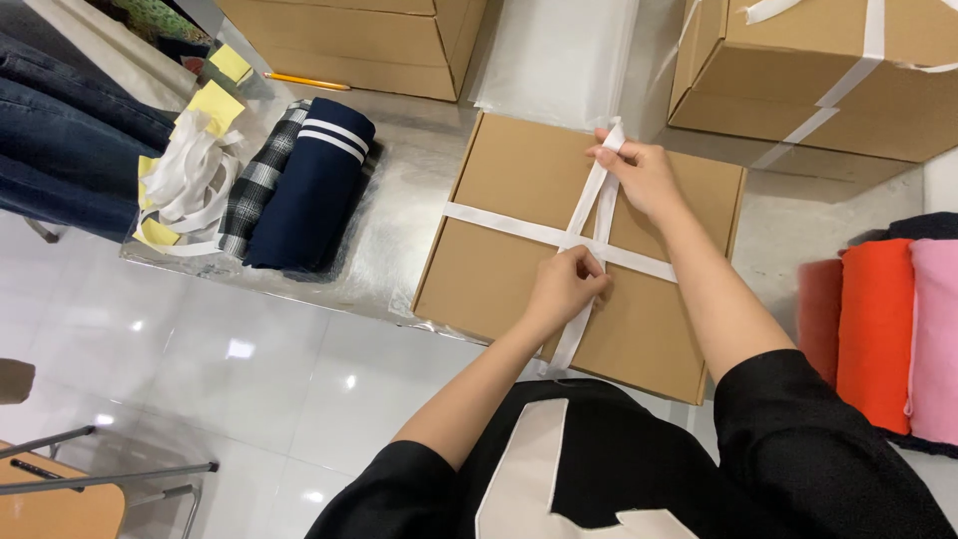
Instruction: The person ties a white ribbon around a cardboard box, forming a bow on top. They then pick up a yellow sticky note and a pencil, place the note on the box, and write on it.
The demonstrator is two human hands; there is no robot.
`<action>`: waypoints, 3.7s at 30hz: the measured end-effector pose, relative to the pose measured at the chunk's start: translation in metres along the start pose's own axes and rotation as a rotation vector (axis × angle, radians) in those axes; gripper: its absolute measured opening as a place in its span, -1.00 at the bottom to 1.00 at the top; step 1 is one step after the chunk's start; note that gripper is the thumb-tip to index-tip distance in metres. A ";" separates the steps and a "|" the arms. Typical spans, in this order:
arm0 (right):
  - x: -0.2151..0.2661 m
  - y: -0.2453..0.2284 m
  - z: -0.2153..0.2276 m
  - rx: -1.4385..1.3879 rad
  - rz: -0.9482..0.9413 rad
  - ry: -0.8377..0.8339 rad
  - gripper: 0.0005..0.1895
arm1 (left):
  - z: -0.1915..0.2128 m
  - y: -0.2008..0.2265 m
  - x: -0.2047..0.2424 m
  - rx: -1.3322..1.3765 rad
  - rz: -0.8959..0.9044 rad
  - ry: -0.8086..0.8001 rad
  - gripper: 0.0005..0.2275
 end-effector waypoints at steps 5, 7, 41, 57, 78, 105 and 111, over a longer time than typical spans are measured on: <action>-0.001 -0.001 0.002 0.060 0.087 0.030 -0.85 | 0.013 0.014 0.015 0.123 0.106 -0.018 -0.79; -0.003 0.002 0.002 0.092 0.121 0.046 -0.83 | 0.015 0.015 0.015 0.186 0.097 -0.006 -0.84; 0.043 -0.012 0.052 -0.603 -0.211 0.143 -0.78 | 0.094 0.035 -0.022 -0.234 -0.161 -0.055 -0.67; 0.177 -0.015 0.048 -0.155 -0.366 0.292 -0.77 | 0.063 0.038 -0.002 -1.003 -0.945 0.018 -0.72; 0.193 -0.061 -0.005 0.994 -0.463 0.386 -0.71 | 0.041 0.010 -0.034 -1.000 -0.921 -0.165 -0.71; 0.167 -0.044 -0.044 0.036 -0.701 -0.153 -0.69 | 0.069 -0.009 -0.066 -0.591 -0.516 -0.377 -0.73; 0.181 0.001 -0.039 -0.162 -0.659 -0.042 -0.70 | 0.114 -0.013 -0.093 -0.387 -0.193 -0.363 -0.76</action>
Point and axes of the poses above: each hand's wrist, its own x-axis away from the middle knuckle, its own z-axis out of the back of the hand, y = z × x, the point moved 9 cm from there along -x, towards the middle knuckle, and after that the axes turned 4 degrees about z, right-handed, at the moved point
